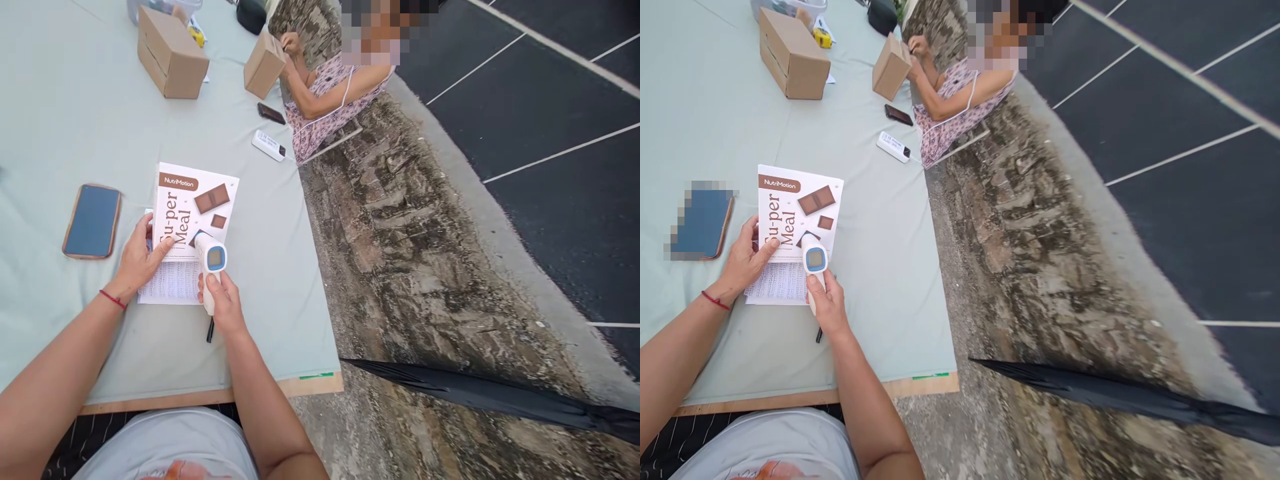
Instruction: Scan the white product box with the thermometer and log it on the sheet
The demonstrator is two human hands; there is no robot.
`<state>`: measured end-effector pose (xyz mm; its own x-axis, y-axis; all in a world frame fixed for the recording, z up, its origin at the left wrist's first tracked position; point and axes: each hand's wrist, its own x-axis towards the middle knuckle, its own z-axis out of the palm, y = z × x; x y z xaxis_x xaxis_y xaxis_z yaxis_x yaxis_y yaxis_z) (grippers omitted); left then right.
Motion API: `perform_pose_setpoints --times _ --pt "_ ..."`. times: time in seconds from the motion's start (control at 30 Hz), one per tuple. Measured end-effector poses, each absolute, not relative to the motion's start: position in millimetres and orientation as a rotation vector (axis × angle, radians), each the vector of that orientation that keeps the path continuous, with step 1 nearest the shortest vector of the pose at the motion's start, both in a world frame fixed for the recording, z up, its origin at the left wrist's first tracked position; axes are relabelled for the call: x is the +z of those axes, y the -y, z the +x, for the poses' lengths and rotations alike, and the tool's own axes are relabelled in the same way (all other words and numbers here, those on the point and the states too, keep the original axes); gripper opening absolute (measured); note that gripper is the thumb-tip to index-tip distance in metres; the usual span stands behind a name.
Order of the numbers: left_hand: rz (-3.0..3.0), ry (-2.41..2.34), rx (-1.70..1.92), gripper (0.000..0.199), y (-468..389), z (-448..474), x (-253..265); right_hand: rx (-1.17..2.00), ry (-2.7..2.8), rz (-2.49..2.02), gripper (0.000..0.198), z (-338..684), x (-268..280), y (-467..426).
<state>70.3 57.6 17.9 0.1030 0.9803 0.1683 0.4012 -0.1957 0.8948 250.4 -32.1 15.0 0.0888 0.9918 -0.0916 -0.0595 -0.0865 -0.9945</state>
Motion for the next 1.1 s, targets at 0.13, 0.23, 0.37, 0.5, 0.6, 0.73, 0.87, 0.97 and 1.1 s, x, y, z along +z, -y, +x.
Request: perform_pose_setpoints --times 0.13,0.23,0.37,0.5,0.6,0.73,0.87,0.97,1.1 --pt "1.674 -1.366 1.079 0.073 -58.3 69.7 16.8 1.238 1.093 -1.279 0.045 248.3 22.7 32.9" --pt "1.673 -1.358 1.083 0.072 -59.1 68.7 15.2 1.243 1.110 -1.277 0.047 247.0 24.8 32.6" --pt "1.660 -1.357 1.084 0.075 -59.7 67.4 13.9 1.241 1.121 -1.287 0.047 245.7 22.9 32.3" --pt "1.653 -1.347 1.076 0.077 -60.1 66.8 14.3 1.221 1.123 -1.291 0.047 244.3 26.1 32.3" --pt "1.647 -1.348 1.070 0.078 -60.1 66.9 15.2 1.218 1.134 -1.291 0.045 243.5 29.9 32.2" --pt "1.625 -1.342 1.060 0.079 -60.2 67.0 15.2 1.235 1.116 -1.287 0.048 242.4 30.4 31.9" --pt "1.618 -1.324 1.073 0.078 -60.8 66.3 13.6 1.234 1.107 -1.294 0.051 241.7 28.8 31.8" --pt "1.602 -1.302 1.071 0.079 -61.2 65.8 12.8 1.243 1.108 -1.299 0.051 241.5 28.2 32.1" --pt "1.570 -1.299 1.058 0.080 -60.6 66.1 14.5 1.280 1.048 -1.273 0.050 241.5 26.1 32.7"
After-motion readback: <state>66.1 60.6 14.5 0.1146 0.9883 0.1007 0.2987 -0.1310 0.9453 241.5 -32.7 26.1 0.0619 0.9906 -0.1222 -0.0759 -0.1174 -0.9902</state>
